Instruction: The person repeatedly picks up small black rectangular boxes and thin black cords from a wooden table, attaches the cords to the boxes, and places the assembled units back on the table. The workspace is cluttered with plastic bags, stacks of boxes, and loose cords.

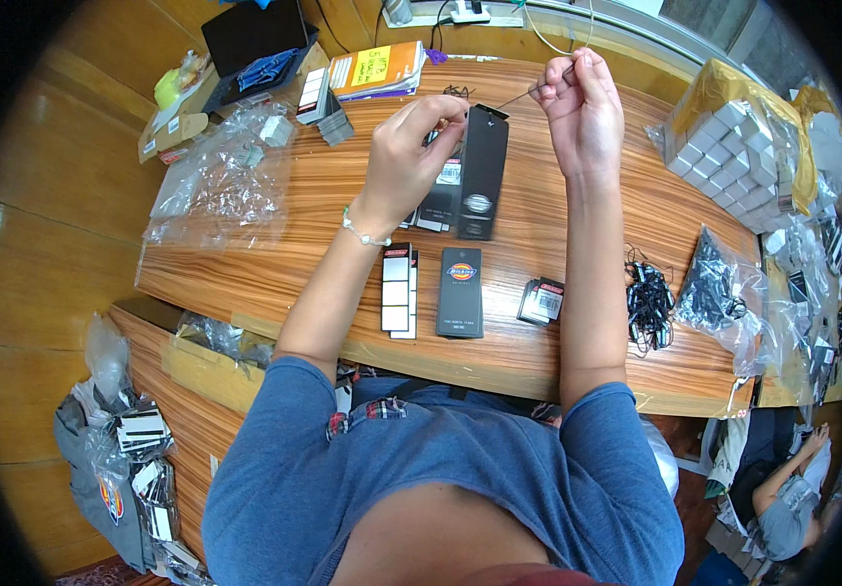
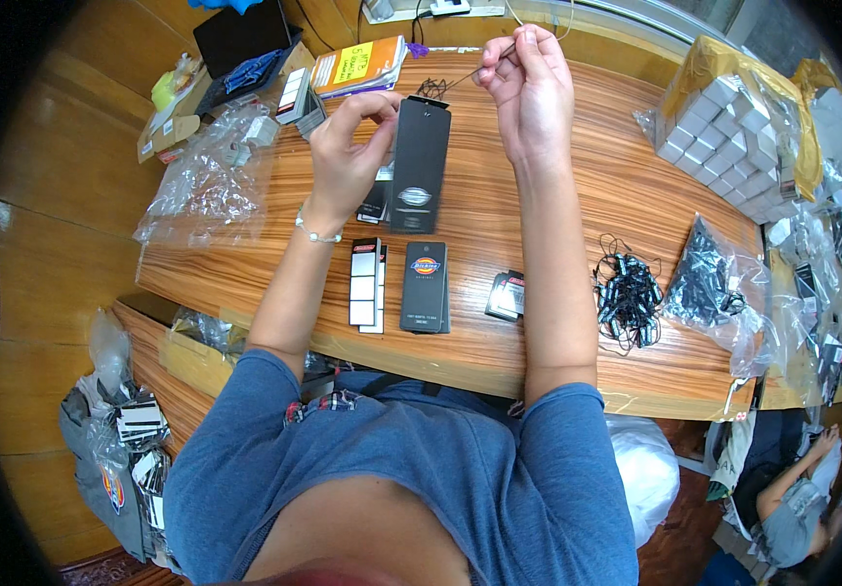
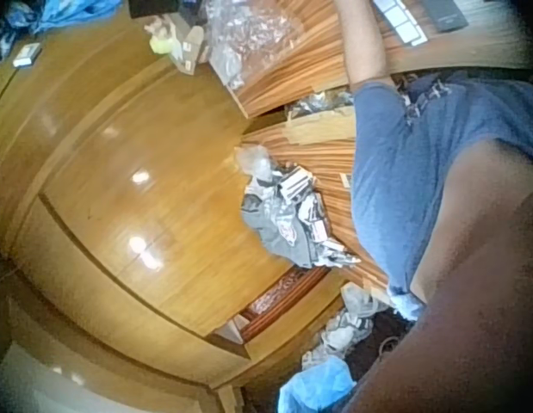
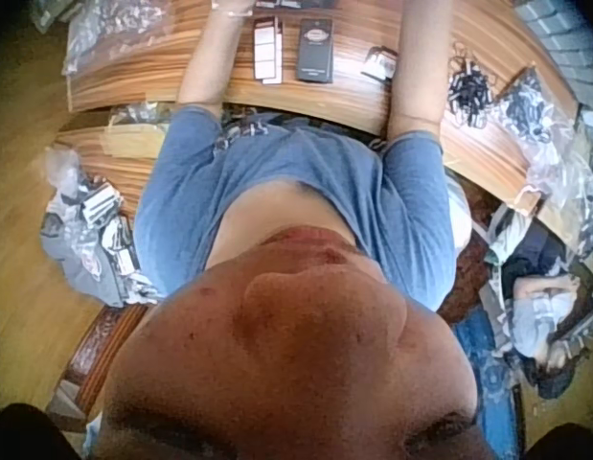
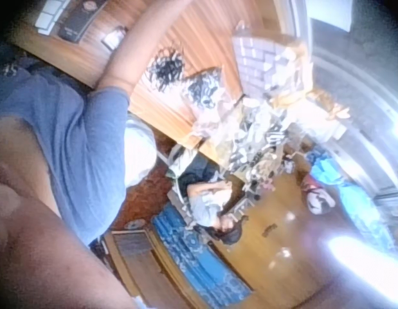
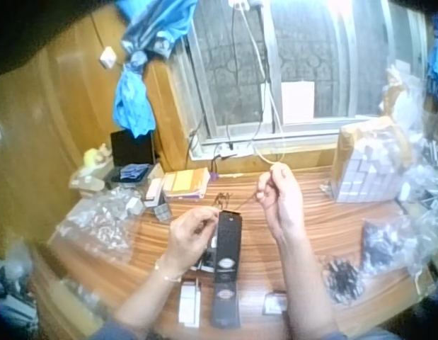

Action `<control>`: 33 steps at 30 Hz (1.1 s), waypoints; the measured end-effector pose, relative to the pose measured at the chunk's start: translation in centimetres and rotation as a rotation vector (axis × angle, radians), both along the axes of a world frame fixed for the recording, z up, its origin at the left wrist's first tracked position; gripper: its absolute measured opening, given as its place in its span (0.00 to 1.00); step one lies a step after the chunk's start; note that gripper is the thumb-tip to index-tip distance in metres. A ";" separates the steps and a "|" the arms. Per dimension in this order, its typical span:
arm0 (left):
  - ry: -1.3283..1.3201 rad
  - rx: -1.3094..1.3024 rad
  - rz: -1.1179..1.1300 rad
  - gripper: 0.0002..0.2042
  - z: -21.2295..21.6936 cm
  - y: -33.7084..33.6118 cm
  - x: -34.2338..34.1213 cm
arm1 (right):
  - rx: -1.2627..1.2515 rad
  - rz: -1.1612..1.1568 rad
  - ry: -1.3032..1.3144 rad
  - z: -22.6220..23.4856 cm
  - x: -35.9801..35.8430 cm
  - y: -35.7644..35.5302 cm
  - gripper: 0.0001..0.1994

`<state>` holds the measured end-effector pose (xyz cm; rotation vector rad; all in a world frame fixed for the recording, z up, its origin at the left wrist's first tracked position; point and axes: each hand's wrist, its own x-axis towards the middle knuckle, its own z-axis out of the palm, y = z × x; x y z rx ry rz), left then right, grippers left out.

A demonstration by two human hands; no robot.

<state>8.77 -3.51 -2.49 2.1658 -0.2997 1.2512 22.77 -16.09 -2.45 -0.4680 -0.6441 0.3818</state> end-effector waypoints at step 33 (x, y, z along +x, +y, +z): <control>0.139 0.038 0.097 0.08 2.6 -0.5 -1.1 | -0.107 0.167 -0.102 0.6 -0.1 -0.5 0.05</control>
